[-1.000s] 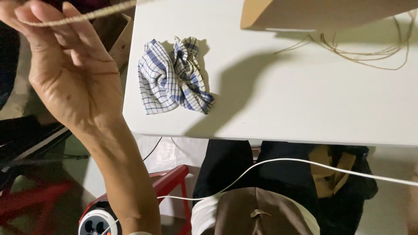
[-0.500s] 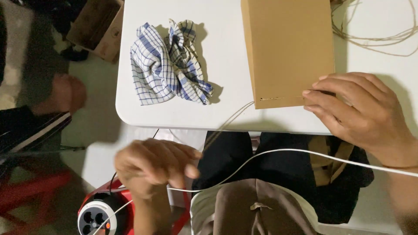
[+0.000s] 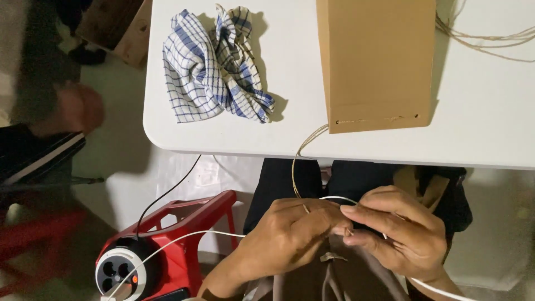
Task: Threading twine through pre-punched holes in a cardboard gift bag and tying knots to create handles.
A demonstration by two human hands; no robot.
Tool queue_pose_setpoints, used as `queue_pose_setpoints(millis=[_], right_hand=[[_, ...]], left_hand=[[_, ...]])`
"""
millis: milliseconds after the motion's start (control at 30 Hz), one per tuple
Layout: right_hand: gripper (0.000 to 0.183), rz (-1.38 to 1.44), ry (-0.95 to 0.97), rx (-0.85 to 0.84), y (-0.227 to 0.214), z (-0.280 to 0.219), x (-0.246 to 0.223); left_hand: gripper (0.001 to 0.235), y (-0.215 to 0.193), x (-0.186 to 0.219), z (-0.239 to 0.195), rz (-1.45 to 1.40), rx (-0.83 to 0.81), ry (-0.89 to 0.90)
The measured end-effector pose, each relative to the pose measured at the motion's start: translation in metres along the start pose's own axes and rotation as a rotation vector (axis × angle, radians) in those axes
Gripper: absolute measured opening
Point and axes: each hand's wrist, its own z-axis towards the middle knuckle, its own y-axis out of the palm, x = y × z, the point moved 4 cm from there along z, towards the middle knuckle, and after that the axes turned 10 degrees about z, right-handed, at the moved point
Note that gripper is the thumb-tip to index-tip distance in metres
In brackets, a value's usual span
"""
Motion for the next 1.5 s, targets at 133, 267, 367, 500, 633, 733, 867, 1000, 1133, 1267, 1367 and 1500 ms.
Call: queue_pose_setpoints(millis=[133,267,367,500,633,733,867,1000,1133,1267,1367,1500], right_hand=[[0.037,0.012,0.013,0.033,0.001,-0.001,-0.001],[0.034,0.067,0.044,0.052,0.000,-0.001,0.001],[0.021,0.165,0.064,0.043,-0.003,-0.001,0.002],[0.013,0.183,0.145,-0.038,-0.005,0.014,-0.003],[0.020,0.210,0.183,-0.085,-0.004,0.030,-0.010],[0.014,0.224,0.218,-0.149,-0.004,0.041,-0.009],[0.009,0.299,0.270,-0.175,-0.004,0.042,-0.005],[0.015,0.277,0.161,-0.043,-0.005,0.029,0.001],[0.012,0.300,0.124,0.052,-0.007,0.016,0.011],[0.011,0.335,0.129,0.028,-0.006,0.020,0.006],[0.012,0.235,0.127,0.002,-0.005,0.024,0.001],[0.014,0.168,0.131,0.088,-0.005,0.019,0.001]], left_hand=[[0.008,0.004,-0.004,-0.005,0.026,-0.022,-0.061],[0.015,0.005,-0.006,-0.006,-0.004,-0.061,-0.114],[0.010,0.004,-0.005,-0.003,-0.016,-0.080,-0.164],[0.013,0.006,-0.009,0.000,-0.024,-0.134,-0.130],[0.012,0.005,-0.009,0.002,-0.007,-0.150,-0.105],[0.012,0.007,-0.011,0.004,0.008,-0.154,-0.074],[0.011,0.008,-0.014,0.004,0.004,-0.139,-0.083],[0.016,0.006,-0.011,0.008,-0.105,-0.051,-0.143],[0.015,0.005,-0.005,0.010,-0.083,0.075,-0.085],[0.018,0.004,-0.006,0.010,-0.113,0.068,-0.100],[0.020,0.005,-0.005,0.010,-0.099,0.051,-0.092],[0.016,0.004,0.007,0.006,0.185,0.247,-0.070]])
